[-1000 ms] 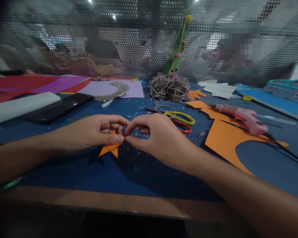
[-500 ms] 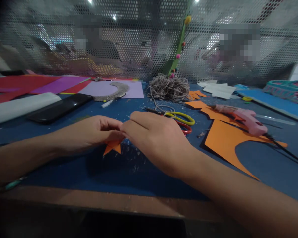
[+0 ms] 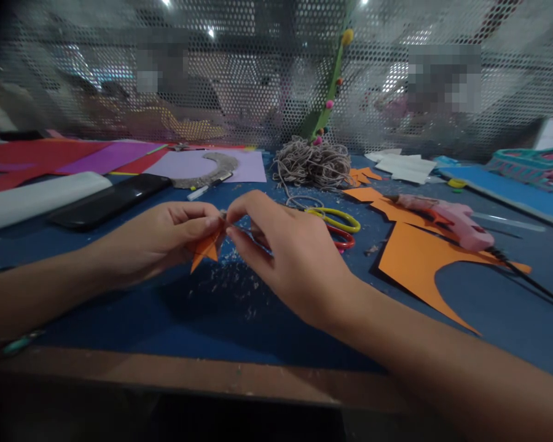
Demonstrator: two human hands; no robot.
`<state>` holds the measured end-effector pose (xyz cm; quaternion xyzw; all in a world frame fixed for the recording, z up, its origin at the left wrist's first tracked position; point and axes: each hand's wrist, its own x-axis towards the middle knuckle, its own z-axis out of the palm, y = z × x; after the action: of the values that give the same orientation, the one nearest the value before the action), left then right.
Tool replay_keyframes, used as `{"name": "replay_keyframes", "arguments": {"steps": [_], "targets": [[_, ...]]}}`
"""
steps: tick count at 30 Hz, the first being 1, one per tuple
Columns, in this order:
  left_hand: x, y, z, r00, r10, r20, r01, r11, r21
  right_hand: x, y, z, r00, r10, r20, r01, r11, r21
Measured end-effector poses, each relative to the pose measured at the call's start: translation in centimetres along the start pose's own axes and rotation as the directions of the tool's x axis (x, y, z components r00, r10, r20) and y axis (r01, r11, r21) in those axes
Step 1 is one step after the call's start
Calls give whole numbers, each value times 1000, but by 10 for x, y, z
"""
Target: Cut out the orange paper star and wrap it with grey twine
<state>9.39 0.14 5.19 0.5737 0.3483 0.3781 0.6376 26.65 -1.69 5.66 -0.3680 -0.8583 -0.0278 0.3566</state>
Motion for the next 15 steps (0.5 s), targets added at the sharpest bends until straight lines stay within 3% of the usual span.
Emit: {"name": "replay_keyframes", "arguments": {"steps": [7, 15], "targets": [[0, 0, 0, 998, 44, -38, -41, 997, 72, 1, 5, 0, 991, 120, 62, -127, 984, 127], [-2, 0, -1, 996, 67, 53, -69, 997, 36, 6, 6, -1, 976, 161, 147, -202, 920, 335]]}}
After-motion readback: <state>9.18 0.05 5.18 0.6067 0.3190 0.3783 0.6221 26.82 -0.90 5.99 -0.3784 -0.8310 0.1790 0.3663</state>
